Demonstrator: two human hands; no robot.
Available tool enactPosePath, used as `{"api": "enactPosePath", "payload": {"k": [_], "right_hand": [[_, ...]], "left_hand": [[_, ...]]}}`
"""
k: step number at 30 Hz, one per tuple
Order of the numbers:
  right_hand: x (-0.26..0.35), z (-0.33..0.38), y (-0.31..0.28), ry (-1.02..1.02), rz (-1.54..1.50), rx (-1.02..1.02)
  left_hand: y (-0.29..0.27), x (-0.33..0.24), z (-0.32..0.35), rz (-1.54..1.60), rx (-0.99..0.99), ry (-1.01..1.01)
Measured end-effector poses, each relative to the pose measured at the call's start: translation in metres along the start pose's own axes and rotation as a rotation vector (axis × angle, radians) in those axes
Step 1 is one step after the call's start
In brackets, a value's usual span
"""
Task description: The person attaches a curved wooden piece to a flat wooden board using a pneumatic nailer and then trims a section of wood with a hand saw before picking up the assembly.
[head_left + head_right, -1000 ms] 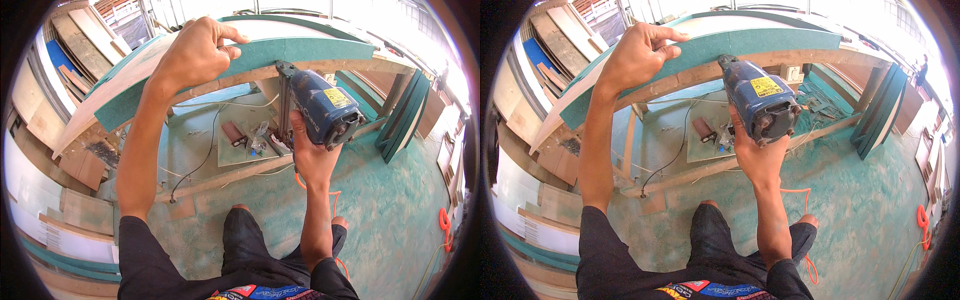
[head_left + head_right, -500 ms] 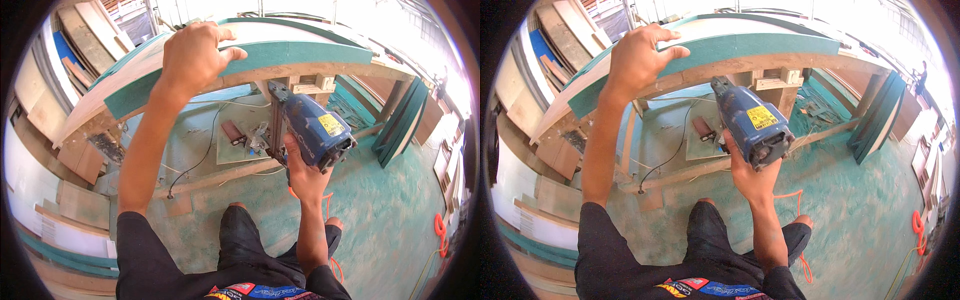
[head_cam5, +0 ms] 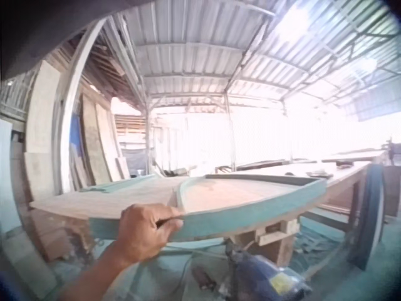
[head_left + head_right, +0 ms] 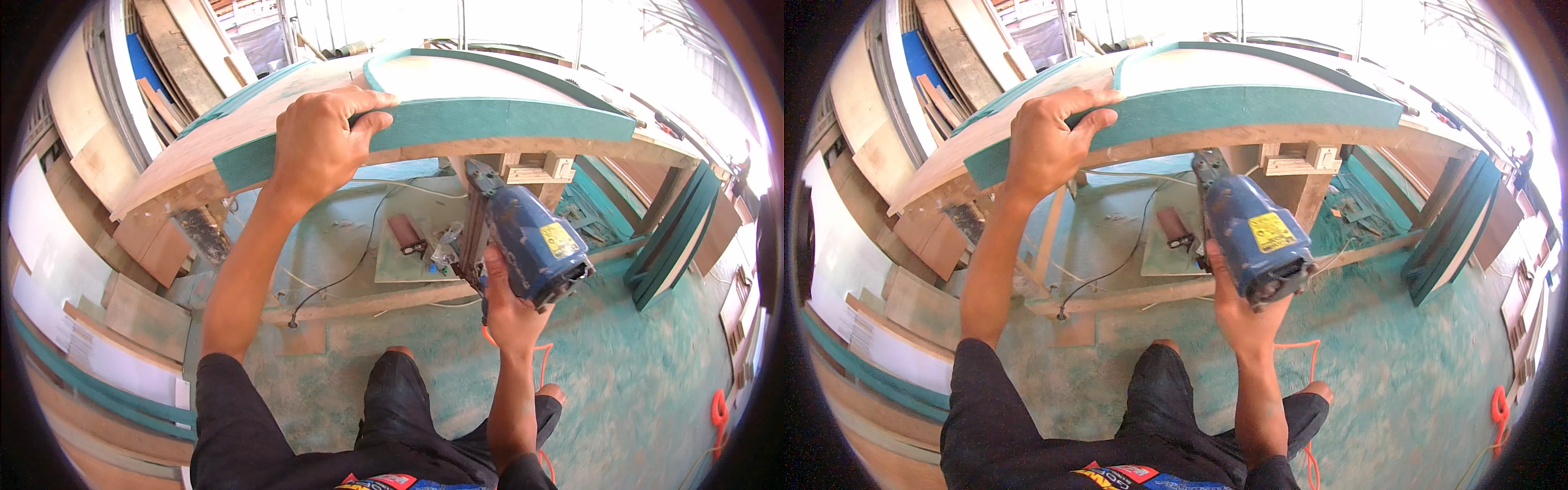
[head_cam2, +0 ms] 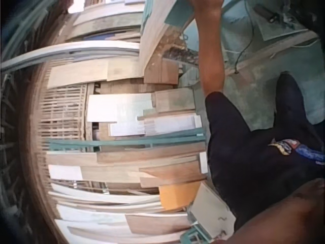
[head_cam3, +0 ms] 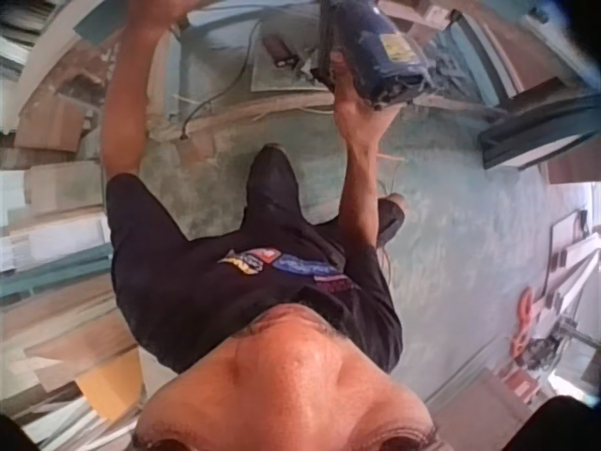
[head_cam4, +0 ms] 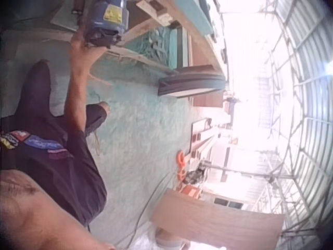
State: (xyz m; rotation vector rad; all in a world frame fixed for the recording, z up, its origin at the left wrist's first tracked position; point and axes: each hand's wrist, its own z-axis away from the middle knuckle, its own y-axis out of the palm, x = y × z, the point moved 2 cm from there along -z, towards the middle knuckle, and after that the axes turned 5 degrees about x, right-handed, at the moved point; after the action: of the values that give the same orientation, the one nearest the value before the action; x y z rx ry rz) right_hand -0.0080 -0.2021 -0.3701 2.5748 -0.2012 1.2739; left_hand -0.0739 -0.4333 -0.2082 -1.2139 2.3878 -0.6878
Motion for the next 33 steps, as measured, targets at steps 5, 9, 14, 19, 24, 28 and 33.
{"api": "enactPosePath", "payload": {"k": [5,9,14,19,24,28,33], "right_hand": [[0.007,-0.004,0.012,-0.130,0.055,0.089],[0.006,-0.004,0.020,-0.183,0.077,0.086],[0.005,-0.003,0.021,-0.158,0.082,0.100],[-0.009,0.005,0.034,-0.181,0.231,0.019],[0.002,0.004,0.039,-0.128,0.153,0.030],[0.007,0.002,0.047,-0.148,0.130,0.037],[0.007,0.003,0.054,-0.206,0.229,0.058]], "left_hand": [[0.002,-0.005,-0.004,0.025,-0.008,0.002],[0.001,-0.007,-0.004,0.045,-0.001,-0.020],[0.005,-0.006,-0.006,0.045,0.016,-0.045],[-0.001,-0.002,-0.005,0.062,0.050,-0.114],[0.005,-0.001,-0.008,0.085,0.019,-0.028],[0.002,-0.001,-0.006,0.063,0.024,-0.053],[-0.001,-0.002,-0.005,0.008,0.013,-0.070]]}}
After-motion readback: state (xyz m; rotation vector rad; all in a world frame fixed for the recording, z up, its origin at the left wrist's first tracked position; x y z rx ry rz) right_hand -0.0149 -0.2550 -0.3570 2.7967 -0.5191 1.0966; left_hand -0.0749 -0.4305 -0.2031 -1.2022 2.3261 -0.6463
